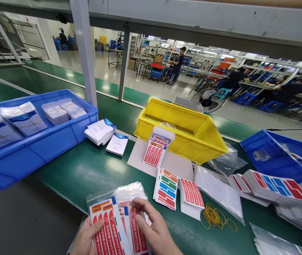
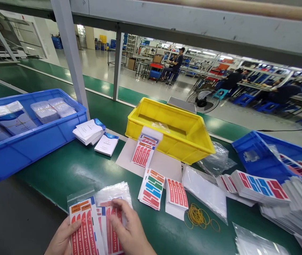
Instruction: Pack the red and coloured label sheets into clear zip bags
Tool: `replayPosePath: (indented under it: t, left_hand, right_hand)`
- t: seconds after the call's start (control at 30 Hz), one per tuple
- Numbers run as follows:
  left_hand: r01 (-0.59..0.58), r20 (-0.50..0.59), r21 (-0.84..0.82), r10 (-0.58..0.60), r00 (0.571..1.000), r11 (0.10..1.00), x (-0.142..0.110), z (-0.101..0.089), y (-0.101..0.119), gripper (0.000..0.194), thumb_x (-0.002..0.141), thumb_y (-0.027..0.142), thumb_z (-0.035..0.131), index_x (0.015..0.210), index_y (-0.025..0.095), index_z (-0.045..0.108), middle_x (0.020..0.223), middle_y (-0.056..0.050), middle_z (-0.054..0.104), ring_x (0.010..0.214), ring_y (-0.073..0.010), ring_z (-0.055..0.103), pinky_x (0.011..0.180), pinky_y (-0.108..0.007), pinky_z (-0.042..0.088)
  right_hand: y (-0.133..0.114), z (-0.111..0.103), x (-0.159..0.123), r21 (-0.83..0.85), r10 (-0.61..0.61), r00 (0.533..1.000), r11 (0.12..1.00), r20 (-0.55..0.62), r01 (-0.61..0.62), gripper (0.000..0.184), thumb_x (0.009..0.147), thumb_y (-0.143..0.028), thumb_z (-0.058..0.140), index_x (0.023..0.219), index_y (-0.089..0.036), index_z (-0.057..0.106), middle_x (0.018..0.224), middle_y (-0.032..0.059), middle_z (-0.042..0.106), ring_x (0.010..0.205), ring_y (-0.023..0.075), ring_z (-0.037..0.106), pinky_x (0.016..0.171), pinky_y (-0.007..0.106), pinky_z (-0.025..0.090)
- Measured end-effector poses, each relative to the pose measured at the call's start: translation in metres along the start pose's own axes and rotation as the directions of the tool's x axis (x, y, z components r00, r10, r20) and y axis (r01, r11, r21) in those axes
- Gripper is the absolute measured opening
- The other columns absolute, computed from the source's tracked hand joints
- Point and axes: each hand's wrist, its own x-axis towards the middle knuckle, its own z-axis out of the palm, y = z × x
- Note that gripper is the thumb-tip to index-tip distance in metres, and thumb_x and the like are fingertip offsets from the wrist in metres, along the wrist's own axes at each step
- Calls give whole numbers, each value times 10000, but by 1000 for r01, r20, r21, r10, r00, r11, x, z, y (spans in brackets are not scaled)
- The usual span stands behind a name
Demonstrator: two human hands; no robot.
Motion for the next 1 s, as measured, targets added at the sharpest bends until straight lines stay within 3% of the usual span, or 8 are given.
replayPosePath:
  t: [0.07, 0.17, 0.27, 0.43, 0.53, 0.67, 0.87, 1.0]
  left_hand:
    - [-1, 23, 12, 1, 1000, 1000, -1, 2, -1, 325, 580, 162, 771, 872, 131, 630, 798, -107, 740, 742, -302, 687, 719, -438, 535]
    - [9, -3, -8, -9, 1000, 1000, 0, -1, -1, 315, 567, 170, 774, 849, 130, 639, 775, -101, 741, 735, -307, 686, 723, -451, 532]
    - [9, -50, -67, -12, 999, 998, 1, -8, 2, 323, 541, 165, 771, 842, 139, 658, 750, -85, 742, 745, -310, 683, 726, -451, 530]
    - [-33, -40, -44, 32, 999, 998, -1, -7, 3, 341, 547, 159, 753, 880, 137, 681, 716, -82, 741, 663, -277, 681, 658, -391, 537]
    - [-30, -31, -8, 30, 999, 1000, -3, 0, -4, 335, 552, 206, 763, 870, 134, 683, 734, -94, 740, 718, -306, 678, 711, -426, 520]
    - [-119, 6, 90, 119, 993, 989, -4, 6, -15, 322, 542, 234, 774, 839, 141, 688, 803, -110, 733, 960, -363, 608, 868, -453, 449]
    - [-409, 1, 233, 421, 907, 882, 4, -2, -18, 556, 604, 429, 722, 1095, 212, 576, 1185, -110, 581, 1252, -343, 352, 1072, -410, 223]
    - [-414, -34, 145, 423, 906, 899, 15, -7, -30, 739, 532, 456, 763, 1193, 274, 489, 1359, -81, 435, 1326, -319, 227, 1104, -428, 118]
  right_hand:
    - [-8, 8, 1, 100, 26, 985, 994, 170, -43, 315, 849, -372, 481, 1117, -223, 552, 935, 41, 663, 874, 210, 620, 807, 322, 476]
    - [-10, 12, 2, 209, 95, 978, 969, 186, -134, 321, 847, -401, 483, 1093, -208, 555, 775, 7, 655, 727, 181, 624, 709, 296, 494]
    - [0, 3, 3, 235, 172, 982, 954, 75, -185, 375, 834, -421, 494, 1126, -186, 509, 730, 8, 645, 685, 176, 623, 673, 295, 503]
    - [12, -9, 0, -123, -2, 961, 992, -275, -33, 530, 770, -332, 589, 1259, -203, 432, 1315, 108, 458, 1205, 260, 423, 1021, 409, 317]
    - [4, 1, -2, -34, 20, 999, 999, -27, -21, 489, 778, -300, 582, 1243, -216, 457, 1215, 95, 559, 1106, 240, 524, 955, 373, 400]
    - [-15, 16, -1, 172, 58, 959, 979, 278, -109, 389, 791, -292, 561, 1175, -242, 525, 918, 27, 688, 800, 196, 646, 745, 300, 505]
    - [-2, -10, -2, 85, 148, 984, 984, 98, -157, 436, 771, -327, 587, 1188, -215, 529, 1117, 72, 633, 1034, 252, 578, 901, 375, 441]
    - [34, -23, -5, -84, 155, 972, 982, -175, -172, 532, 759, -371, 590, 1251, -209, 467, 1374, 85, 404, 1288, 255, 322, 1067, 418, 251]
